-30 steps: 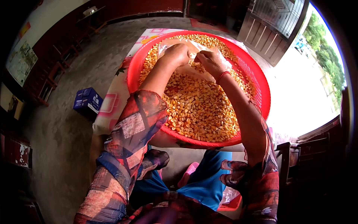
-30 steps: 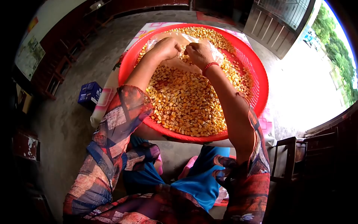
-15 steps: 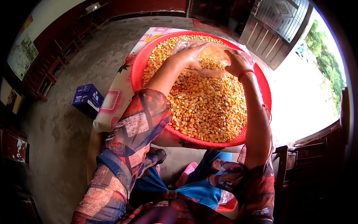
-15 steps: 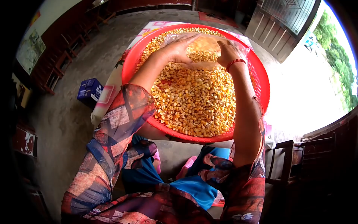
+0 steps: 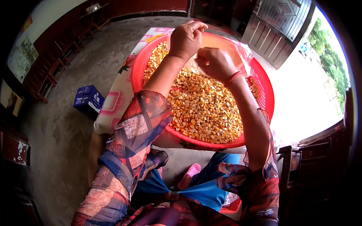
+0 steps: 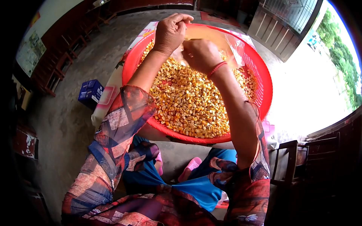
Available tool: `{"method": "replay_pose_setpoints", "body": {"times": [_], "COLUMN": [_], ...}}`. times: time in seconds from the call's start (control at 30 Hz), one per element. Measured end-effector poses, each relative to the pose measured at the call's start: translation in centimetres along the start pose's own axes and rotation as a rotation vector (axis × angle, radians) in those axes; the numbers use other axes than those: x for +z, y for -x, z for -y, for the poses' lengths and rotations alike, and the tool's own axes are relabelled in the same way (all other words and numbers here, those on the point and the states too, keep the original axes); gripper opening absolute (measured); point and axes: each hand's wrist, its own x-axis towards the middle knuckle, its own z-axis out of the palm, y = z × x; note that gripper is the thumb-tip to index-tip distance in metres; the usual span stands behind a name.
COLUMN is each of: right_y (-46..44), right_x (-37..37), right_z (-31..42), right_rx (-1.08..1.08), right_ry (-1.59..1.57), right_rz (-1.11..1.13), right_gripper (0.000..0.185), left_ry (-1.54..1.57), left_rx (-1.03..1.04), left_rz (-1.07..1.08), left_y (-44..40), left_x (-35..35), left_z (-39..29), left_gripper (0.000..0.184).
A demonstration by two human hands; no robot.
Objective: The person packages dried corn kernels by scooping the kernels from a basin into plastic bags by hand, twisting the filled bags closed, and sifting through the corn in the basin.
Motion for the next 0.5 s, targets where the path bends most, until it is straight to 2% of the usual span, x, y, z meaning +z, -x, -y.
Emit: {"method": "replay_pose_setpoints", "body": {"times": [0.07,0.13,0.17,0.23,0.27,0.3,0.37,0.4,0.43,0.47,0.5], "right_y": [-0.1,0.3,0.5,0.7,0.8,1.1,1.0,1.0,0.9,1.0,1.0], "right_x": [1.3,3.0,3.5,6.1,6.9,6.8,6.3,5.9,5.3,4.7,4.3], "right_z": [2.2,3.2,3.5,3.9,4.1,4.7,5.2,5.5,5.6,5.7,5.9], "right_rx": [-0.093,-0.235,-0.238,-0.371,-0.425,-0.337,-0.327,-0.319,-0.32,-0.301,-0.28], "right_ry": [-0.051,-0.168,-0.199,-0.202,-0.148,-0.283,-0.262,-0.242,-0.242,-0.304,-0.368], "right_rz": [0.119,0.057,0.155,0.044,-0.004,0.115,0.15,0.186,0.186,0.278,0.369], "right_gripper": [0.016,0.021,0.026,0.03,0.032,0.031,0.031,0.031,0.031,0.032,0.034], "left_ry": [-0.001,-0.102,-0.104,-0.345,-0.345,-0.398,-0.382,-0.382,-0.349,-0.316,-0.291], "left_rx": [0.065,0.016,0.016,0.086,0.087,-0.031,-0.31,-0.311,-0.376,-0.44,-0.449], "left_rz": [-0.046,-0.049,-0.05,-0.078,-0.078,0.061,0.396,0.396,0.552,0.706,0.701], "left_y": [-0.2,-0.1,-0.2,-0.3,0.1,0.4,0.5,0.7,1.0,1.2,1.2], "left_x": [-0.3,-0.6,-0.8,-0.9,-0.9,-1.1,-1.3,-1.2,-1.1,-1.1,-1.1], "left_z": [-0.4,0.0,0.3,1.5,1.8,1.7,1.7,1.9,2.1,2.3,2.4], "left_gripper": [0.02,0.023,0.023,0.027,0.027,0.034,0.052,0.052,0.056,0.06,0.065]}}
